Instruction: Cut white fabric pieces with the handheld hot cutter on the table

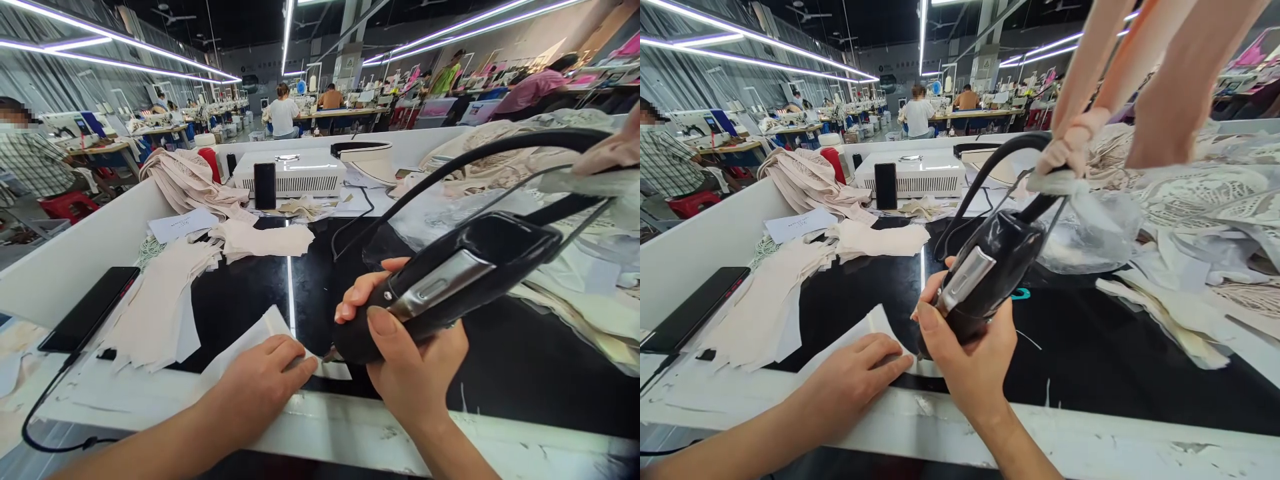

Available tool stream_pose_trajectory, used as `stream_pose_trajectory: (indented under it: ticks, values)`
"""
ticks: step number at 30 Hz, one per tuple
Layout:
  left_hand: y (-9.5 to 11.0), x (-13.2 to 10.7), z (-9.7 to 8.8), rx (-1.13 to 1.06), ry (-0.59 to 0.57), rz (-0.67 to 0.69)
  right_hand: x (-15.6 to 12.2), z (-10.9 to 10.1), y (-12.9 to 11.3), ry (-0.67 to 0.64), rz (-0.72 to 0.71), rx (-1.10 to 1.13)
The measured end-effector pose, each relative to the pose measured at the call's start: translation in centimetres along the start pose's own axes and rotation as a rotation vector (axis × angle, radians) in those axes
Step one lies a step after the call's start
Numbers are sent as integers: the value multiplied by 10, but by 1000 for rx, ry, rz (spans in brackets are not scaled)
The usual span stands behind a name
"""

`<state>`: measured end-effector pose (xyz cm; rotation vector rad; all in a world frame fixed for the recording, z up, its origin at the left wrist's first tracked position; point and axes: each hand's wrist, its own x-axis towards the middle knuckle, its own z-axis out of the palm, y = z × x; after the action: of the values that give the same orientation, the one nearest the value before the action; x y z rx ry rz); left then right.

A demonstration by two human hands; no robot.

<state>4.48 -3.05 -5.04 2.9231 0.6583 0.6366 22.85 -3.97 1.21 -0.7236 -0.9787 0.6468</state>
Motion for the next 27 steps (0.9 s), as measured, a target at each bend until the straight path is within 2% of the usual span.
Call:
stream_pose_trajectory:
  ticks: [12, 27]
  values:
    - [8, 2, 1, 32, 26, 32, -2, 4, 0, 27, 24, -5]
    - [6, -2, 5, 2, 18, -20, 1, 11, 8, -5, 23, -14]
